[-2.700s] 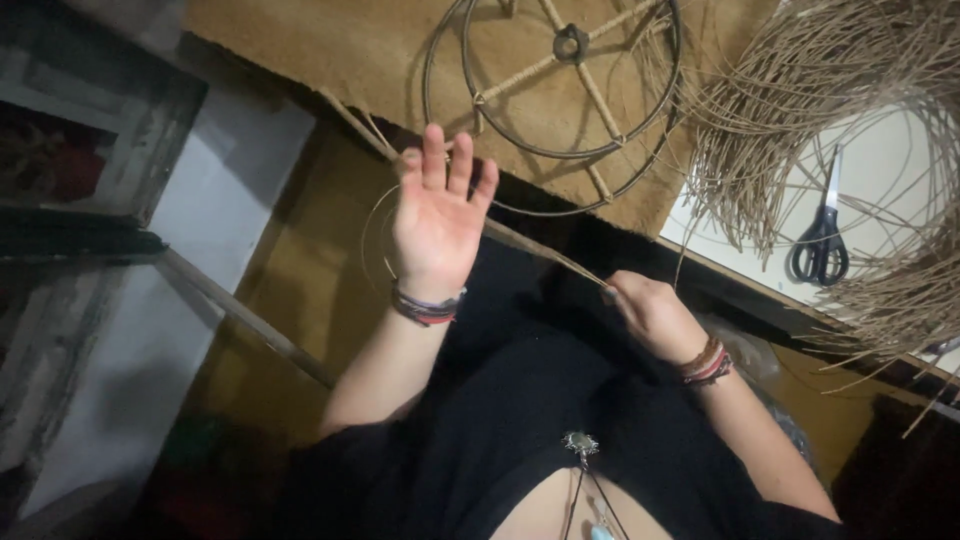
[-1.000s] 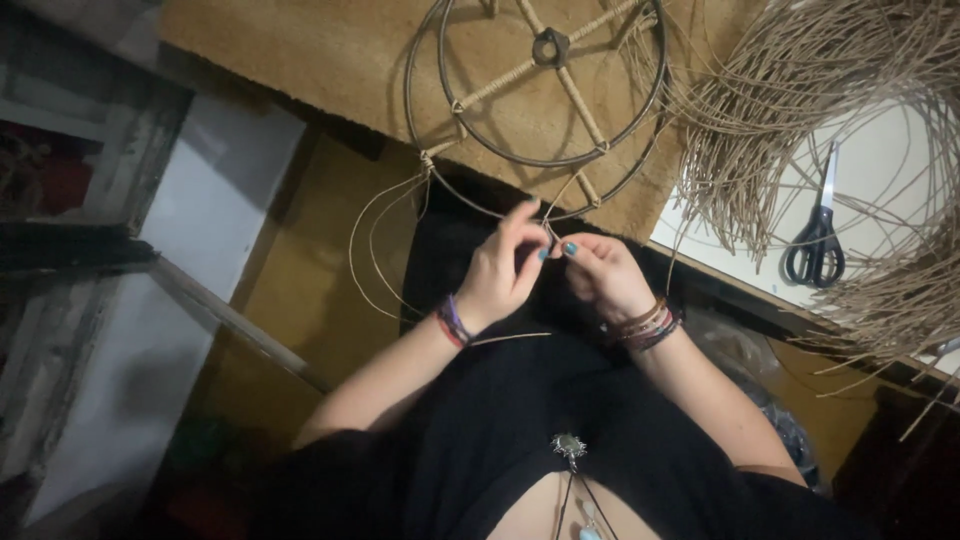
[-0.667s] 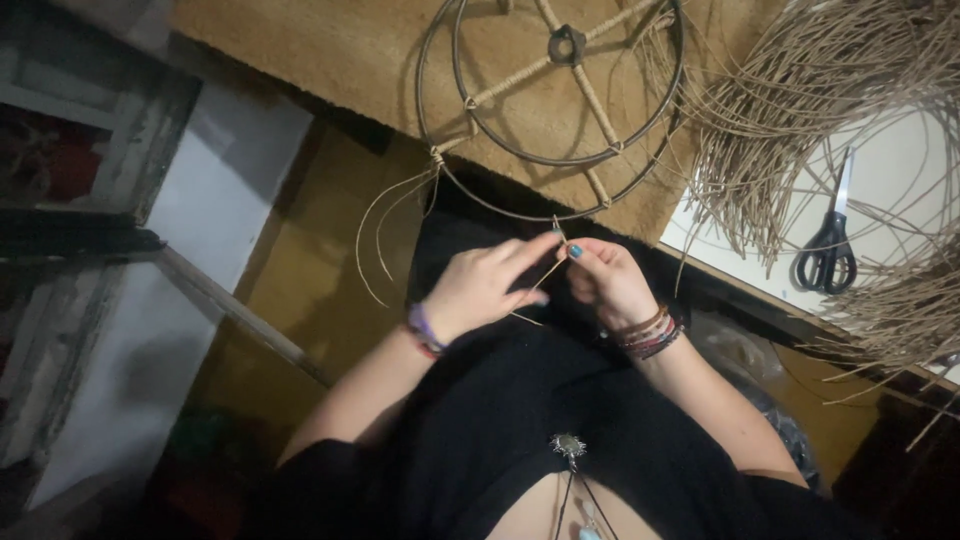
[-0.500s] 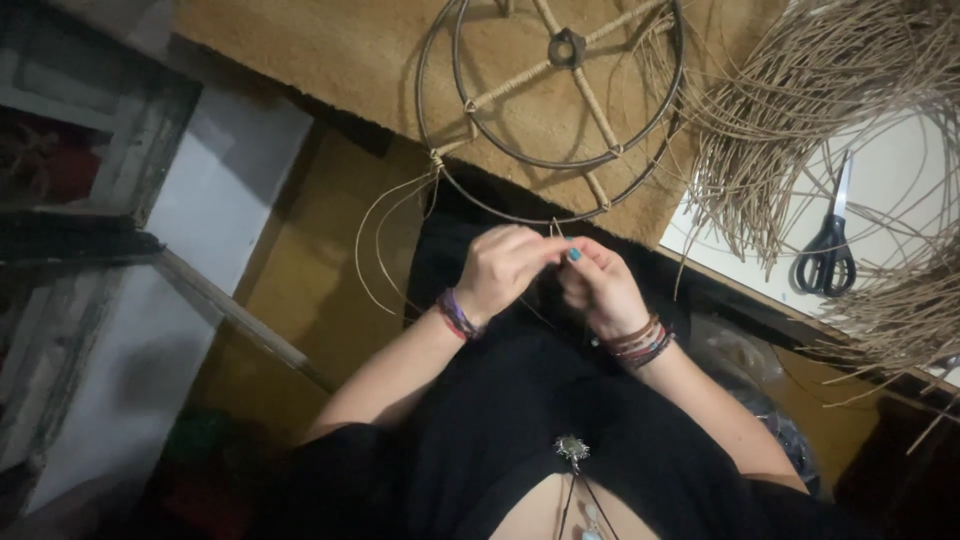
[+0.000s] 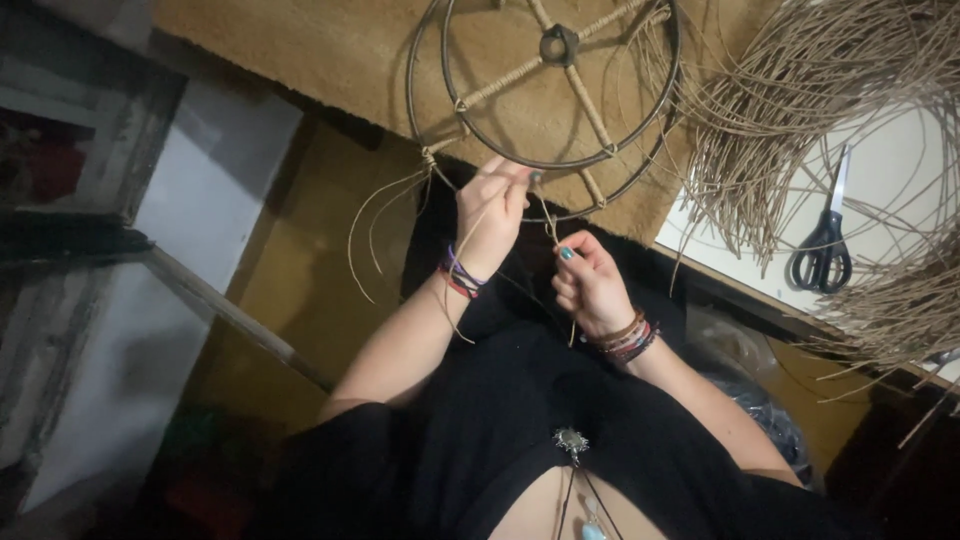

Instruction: Weaving flexible strands of material onto a circular wire frame to create a decorative object or lampshade.

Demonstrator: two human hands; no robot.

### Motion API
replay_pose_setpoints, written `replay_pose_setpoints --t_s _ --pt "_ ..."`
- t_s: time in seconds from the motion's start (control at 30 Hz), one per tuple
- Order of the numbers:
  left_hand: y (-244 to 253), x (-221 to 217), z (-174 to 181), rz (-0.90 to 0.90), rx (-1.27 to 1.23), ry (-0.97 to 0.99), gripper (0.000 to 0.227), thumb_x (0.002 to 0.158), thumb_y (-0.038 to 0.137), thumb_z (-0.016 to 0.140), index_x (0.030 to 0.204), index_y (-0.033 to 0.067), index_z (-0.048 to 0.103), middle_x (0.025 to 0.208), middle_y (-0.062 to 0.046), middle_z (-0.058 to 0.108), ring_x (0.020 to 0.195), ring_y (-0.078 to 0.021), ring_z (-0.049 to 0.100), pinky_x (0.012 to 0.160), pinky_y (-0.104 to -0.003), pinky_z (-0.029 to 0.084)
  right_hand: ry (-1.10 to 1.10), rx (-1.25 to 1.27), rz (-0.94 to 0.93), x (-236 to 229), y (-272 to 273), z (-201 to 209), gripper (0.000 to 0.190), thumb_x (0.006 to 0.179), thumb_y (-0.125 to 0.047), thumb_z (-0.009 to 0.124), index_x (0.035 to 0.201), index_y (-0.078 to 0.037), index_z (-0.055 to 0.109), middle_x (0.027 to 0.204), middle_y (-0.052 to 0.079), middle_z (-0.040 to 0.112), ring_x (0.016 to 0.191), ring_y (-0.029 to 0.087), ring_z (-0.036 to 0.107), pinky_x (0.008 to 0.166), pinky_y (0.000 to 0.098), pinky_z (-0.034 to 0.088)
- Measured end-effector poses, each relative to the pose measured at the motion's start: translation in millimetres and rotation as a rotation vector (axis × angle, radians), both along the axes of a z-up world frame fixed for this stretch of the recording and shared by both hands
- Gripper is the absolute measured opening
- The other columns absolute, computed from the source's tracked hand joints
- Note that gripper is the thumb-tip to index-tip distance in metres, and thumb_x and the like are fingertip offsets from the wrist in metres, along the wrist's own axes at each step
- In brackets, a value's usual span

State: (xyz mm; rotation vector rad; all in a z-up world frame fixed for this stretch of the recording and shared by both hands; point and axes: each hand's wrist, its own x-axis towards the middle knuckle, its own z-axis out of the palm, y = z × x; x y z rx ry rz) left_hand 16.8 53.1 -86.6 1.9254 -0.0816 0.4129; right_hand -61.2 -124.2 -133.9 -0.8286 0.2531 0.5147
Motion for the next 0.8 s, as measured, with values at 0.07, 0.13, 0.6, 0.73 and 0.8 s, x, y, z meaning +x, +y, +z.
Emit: replay_pose_setpoints --t_s 0.07,0.13,0.6,0.73,0.8 --pt "2.1 2.5 -4.9 0.036 -0.04 0.03 0.016 0.1 0.008 0.059 0.102 0.0099 0.075 0.085 -0.009 0.071 0.057 -0.0193 0.071 0.051 -0.03 0.058 0.016 -0.01 0.005 -5.6 -4.7 -9.2 0.009 0.104 -0.009 0.053 0.113 -0.006 0.054 0.062 -0.007 0.024 0.045 0.0 0.026 0.032 0.0127 0.023" --pt "3.2 5.7 -2.8 0.078 -0.082 0.06 0.015 0.1 0.007 0.058 0.097 0.0082 0.073 0.081 -0.008 0.07 0.054 -0.0167 0.069 0.042 -0.025 0.056 0.033 -0.022 0.015 -5.9 -6.9 -12.9 0.009 0.104 -0.008 0.053 0.113 -0.005 0.054 0.063 -0.007 0.023 0.045 0.0 0.026 0.032 0.013 0.023" --pt "20.9 -5.8 26.6 0.004 0.037 -0.092 0.028 0.1 0.005 0.056 0.073 0.004 0.063 0.066 -0.012 0.057 0.063 -0.0368 0.067 0.054 -0.04 0.054 0.102 0.023 0.108 -11.2 -20.5 -42.6 0.015 0.103 -0.008 0.052 0.117 -0.005 0.055 0.061 -0.008 0.023 0.042 0.001 0.025 0.031 0.0131 0.022" --pt "22.1 -62.7 12.3 -0.258 0.066 -0.261 0.019 0.093 0.019 0.069 0.074 0.0179 0.073 0.073 0.0 0.065 0.066 -0.0222 0.066 0.062 -0.032 0.056 0.127 0.191 0.222 0.2 -12.7 -10.7 0.031 0.101 -0.006 0.046 0.132 -0.003 0.051 0.061 -0.008 0.018 0.043 0.0 0.02 0.03 0.0128 0.021" --pt "26.0 -87.5 -2.9 -0.442 0.173 -0.203 0.006 0.091 0.016 0.075 0.096 0.0143 0.078 0.082 -0.004 0.073 0.07 -0.0254 0.072 0.058 -0.036 0.058 0.051 0.246 0.319 5.9 -5.3 11.3 0.04 0.101 -0.006 0.044 0.139 0.005 0.045 0.058 -0.007 0.019 0.042 0.0 0.019 0.032 0.0131 0.019"
